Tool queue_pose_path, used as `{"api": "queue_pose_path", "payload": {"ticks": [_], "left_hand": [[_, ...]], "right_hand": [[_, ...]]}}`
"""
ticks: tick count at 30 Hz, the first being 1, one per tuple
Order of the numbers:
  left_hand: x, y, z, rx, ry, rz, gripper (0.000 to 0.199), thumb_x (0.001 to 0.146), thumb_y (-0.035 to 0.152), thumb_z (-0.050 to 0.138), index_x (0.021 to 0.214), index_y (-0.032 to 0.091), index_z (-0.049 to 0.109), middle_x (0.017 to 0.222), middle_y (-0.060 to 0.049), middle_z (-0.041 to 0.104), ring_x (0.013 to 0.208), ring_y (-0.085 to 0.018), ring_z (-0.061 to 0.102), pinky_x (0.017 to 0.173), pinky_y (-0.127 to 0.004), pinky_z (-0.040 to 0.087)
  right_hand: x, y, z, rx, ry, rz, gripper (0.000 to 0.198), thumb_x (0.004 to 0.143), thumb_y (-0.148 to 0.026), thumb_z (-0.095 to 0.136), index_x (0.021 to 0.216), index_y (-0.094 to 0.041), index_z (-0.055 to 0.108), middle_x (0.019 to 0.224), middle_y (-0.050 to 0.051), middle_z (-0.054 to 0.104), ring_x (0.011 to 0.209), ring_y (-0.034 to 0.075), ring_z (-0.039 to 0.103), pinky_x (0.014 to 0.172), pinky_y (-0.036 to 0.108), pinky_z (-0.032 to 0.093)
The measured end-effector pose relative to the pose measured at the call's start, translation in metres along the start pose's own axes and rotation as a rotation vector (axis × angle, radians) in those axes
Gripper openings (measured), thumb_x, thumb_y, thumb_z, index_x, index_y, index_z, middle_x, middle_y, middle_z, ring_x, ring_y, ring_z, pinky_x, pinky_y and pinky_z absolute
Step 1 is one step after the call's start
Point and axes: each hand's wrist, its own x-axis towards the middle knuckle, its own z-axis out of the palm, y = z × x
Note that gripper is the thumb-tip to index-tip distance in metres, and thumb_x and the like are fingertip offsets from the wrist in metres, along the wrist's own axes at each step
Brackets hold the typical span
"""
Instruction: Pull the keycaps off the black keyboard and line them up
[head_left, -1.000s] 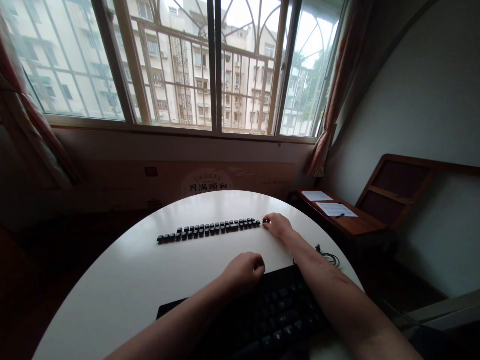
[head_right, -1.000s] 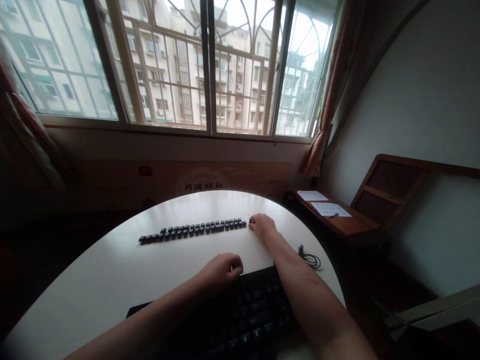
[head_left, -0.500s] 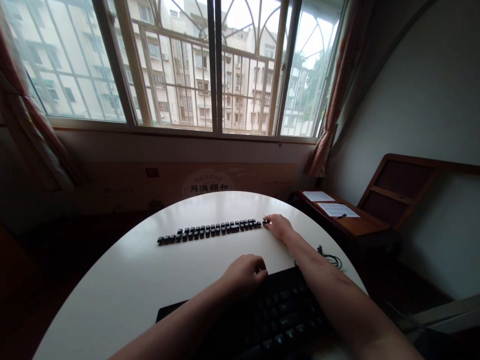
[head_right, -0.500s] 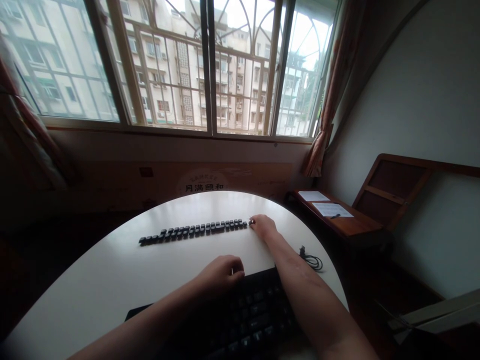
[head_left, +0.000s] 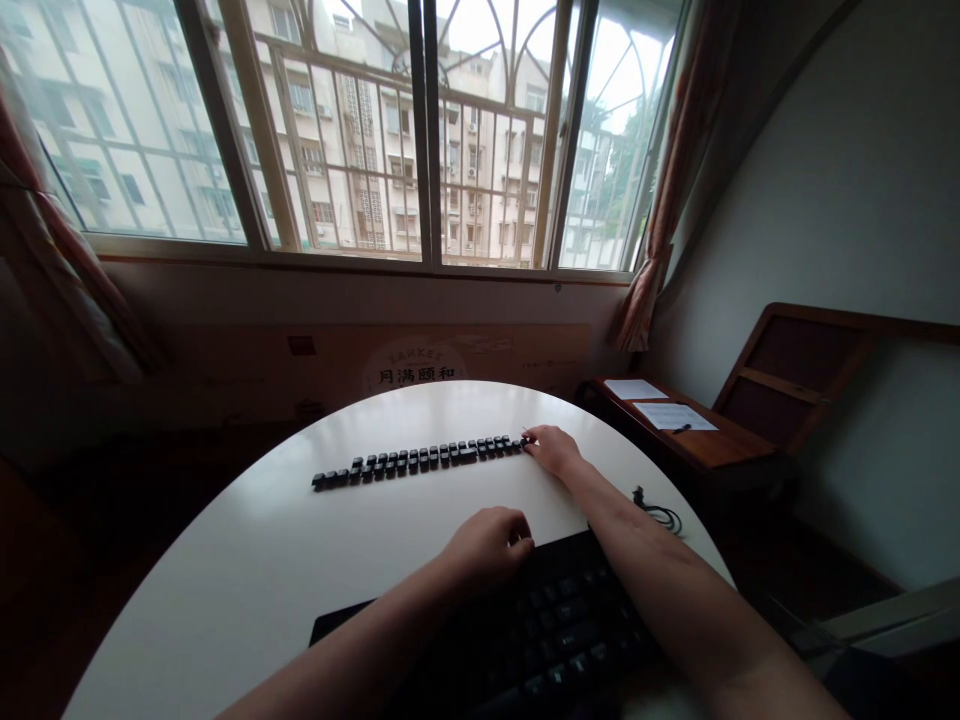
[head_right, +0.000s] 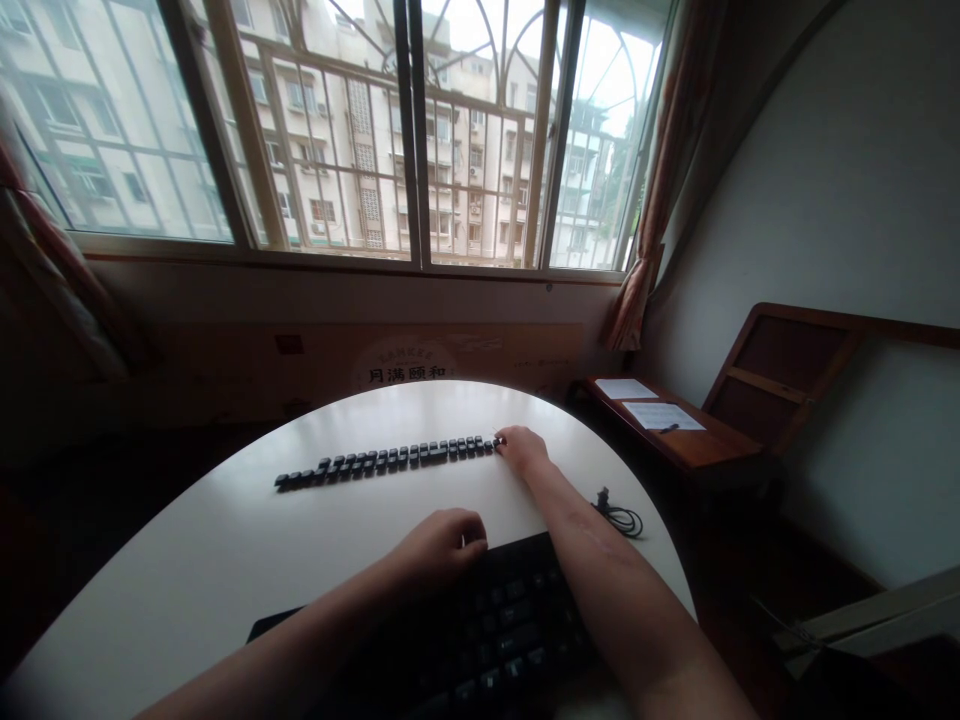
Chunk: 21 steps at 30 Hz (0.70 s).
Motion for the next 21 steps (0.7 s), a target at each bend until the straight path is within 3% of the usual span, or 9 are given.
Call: {"api": "queue_pose_path", "payload": {"ticks": [7, 12, 21], "left_hand": [[-0.0003, 0.0004, -0.0011, 0.004, -0.003, 0.002, 0.021, 0.081, 0.034, 0.052, 0.087, 0.022, 0.069, 0.093, -0.003, 0.071, 0.085, -0.021, 0.063, 0.072, -0.030, 0.045], [0.0007, -0.0016, 0.0011, 0.006, -0.002, 0.005, 0.022, 0.081, 0.034, 0.052, 0.088, 0.022, 0.070, 0.093, -0.004, 0.071, 0.084, -0.021, 0.063, 0.072, -0.030, 0.045], [0.0011, -0.0034, 0.0022, 0.002, 0.003, 0.016, 0.022, 0.081, 0.034, 0.052, 0.087, 0.022, 0.069, 0.092, -0.003, 0.071, 0.083, -0.020, 0.062, 0.071, -0.030, 0.045]], "right_hand": [[0.0003, -0.0010, 0.0005, 0.013, 0.029, 0.006, 0.024, 0.086, -0.025, 0.063, 0.108, -0.026, 0.073, 0.109, 0.004, 0.073, 0.103, 0.022, 0.066, 0.085, 0.030, 0.048], [0.0004, 0.0014, 0.0019, 0.027, 0.032, -0.006, 0.038, 0.086, -0.024, 0.062, 0.123, -0.031, 0.066, 0.109, 0.000, 0.073, 0.103, 0.021, 0.065, 0.085, 0.028, 0.047], [0.0020, 0.0014, 0.0037, 0.019, 0.025, -0.019, 0.025, 0.085, -0.024, 0.061, 0.105, -0.030, 0.075, 0.112, 0.002, 0.072, 0.102, 0.022, 0.066, 0.082, 0.028, 0.047]]}}
